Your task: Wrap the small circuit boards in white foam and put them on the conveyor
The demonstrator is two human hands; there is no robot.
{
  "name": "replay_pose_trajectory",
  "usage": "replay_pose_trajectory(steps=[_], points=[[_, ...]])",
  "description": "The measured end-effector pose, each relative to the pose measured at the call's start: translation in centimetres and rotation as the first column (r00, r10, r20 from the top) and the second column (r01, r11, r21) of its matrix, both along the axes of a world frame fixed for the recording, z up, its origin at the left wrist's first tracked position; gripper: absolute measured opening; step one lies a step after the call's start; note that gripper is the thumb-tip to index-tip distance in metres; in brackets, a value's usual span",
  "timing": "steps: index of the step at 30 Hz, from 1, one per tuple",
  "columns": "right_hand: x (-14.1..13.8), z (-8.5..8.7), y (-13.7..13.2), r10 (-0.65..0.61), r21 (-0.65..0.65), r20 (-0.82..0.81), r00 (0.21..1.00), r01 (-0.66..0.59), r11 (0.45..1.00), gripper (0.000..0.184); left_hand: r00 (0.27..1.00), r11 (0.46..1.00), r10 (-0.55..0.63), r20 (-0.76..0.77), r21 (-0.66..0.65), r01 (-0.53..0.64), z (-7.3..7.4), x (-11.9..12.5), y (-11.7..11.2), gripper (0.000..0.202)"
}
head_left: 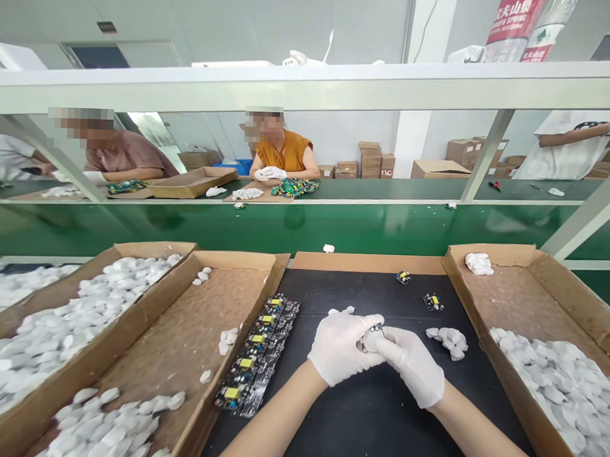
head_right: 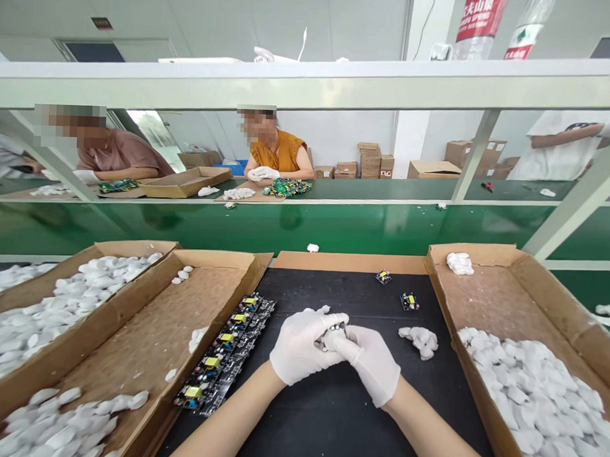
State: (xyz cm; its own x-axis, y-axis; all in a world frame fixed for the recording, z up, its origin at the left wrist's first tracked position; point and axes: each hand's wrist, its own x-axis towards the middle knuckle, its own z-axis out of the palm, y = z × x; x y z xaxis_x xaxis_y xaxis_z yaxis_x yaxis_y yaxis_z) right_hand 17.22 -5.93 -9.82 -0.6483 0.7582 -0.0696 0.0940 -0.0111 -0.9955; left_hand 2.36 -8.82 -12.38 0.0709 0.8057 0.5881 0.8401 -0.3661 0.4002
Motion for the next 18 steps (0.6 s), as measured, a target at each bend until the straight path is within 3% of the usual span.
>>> replay_pose_trajectory(steps=[7,11,14,18], points=[[-0.3,-0.2,0.0,-0.015,-0.123,-0.143,0.99,-0.003,0.992,0.03,0.999,0.972,-0.032,0.014,-0.234,0.034,1.0,0.5,0.0,0.051],[-0.1,-0.5,0.2,0.063,-0.241,-0.275,0.959,-0.132,0.962,0.03,0.998,0.995,-0.041,0.047,-0.089,0.045,0.1,0.5,0.0,0.043],[0.0,-0.7,0.3,0.038,-0.355,-0.311,0.95,-0.154,0.922,0.026,0.993,0.994,-0.09,0.073,0.068,0.085,-0.4,0.3,0.1,0.035],[0.1,-0.9,0.5,0.007,-0.412,-0.355,0.935,-0.163,0.897,0.025,0.981,0.983,-0.184,0.057,0.02,0.183,0.2,-0.1,0.2,0.033]])
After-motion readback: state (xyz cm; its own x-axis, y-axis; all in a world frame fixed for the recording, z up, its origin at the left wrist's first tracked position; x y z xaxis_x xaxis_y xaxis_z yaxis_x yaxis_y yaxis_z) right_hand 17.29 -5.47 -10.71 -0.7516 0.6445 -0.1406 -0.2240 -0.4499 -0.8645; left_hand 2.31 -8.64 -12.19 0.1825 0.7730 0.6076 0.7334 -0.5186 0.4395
